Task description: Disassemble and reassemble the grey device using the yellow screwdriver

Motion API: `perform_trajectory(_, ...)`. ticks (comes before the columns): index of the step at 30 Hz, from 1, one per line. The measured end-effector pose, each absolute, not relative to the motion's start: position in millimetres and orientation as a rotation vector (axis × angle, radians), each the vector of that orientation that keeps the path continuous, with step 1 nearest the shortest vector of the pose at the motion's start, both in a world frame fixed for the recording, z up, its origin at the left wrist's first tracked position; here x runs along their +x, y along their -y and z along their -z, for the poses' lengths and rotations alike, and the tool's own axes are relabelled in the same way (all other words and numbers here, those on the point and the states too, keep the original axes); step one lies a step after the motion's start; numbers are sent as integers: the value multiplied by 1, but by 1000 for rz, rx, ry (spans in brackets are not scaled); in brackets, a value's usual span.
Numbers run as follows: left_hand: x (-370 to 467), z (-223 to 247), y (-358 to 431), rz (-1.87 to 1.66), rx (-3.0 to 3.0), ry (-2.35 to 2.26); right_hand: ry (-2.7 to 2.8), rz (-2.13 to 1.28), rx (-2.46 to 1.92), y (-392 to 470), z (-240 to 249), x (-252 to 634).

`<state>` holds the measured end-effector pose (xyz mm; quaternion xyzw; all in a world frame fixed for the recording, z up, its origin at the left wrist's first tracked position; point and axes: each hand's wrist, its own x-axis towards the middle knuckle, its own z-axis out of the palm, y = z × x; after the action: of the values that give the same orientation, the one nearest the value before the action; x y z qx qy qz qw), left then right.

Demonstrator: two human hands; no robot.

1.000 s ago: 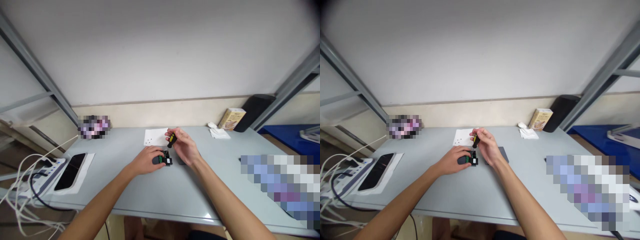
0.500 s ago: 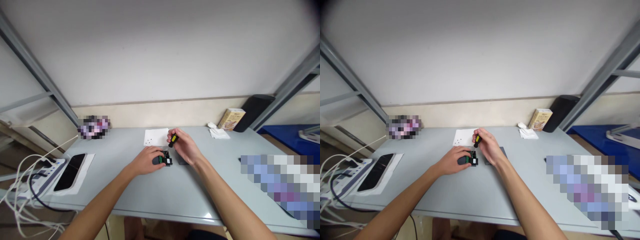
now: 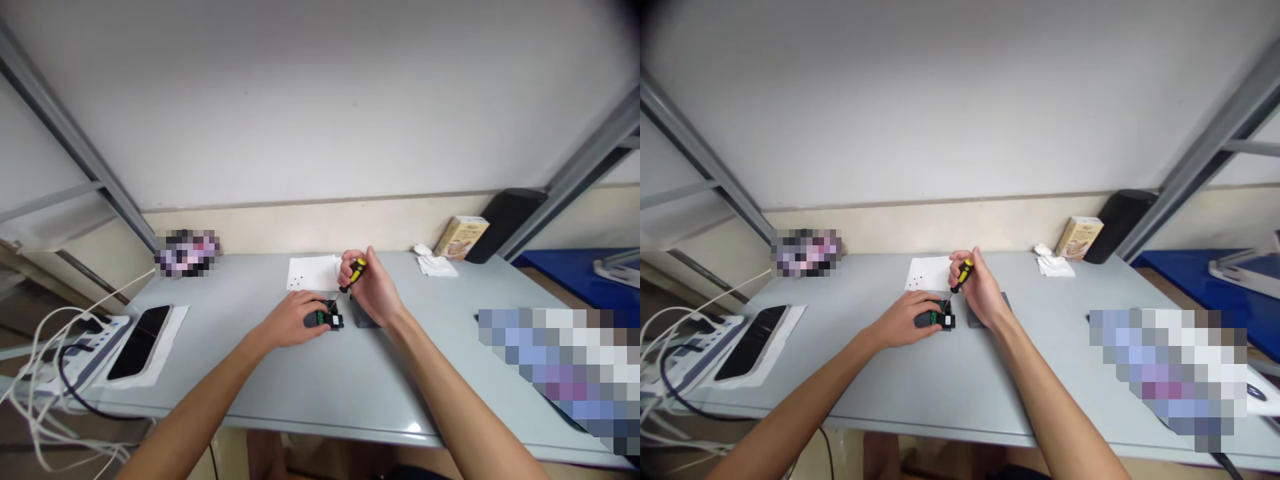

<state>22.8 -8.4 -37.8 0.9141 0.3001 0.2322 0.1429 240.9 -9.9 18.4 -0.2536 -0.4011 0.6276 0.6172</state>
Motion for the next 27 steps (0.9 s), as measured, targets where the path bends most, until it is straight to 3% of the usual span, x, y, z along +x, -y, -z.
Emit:
perform_trajectory(9,23,36,9,-675,2653,-853,876,-1406,-651,11,-15,240)
perform_trajectory(14,24,29,11,-617,2628,-865,1052,-1164,-820,8,-12,240)
perform_trajectory(20,21,24,13,-530,2613,-869,976,-894,-807,17,-43,284)
perform_trajectory(24,15,20,14,-484,2582,-870,1438,-640,-1283,33,-51,327)
perform_trajectory(27,9,12,14,-454,2551,-906,2009,-693,-1449,42,-39,347)
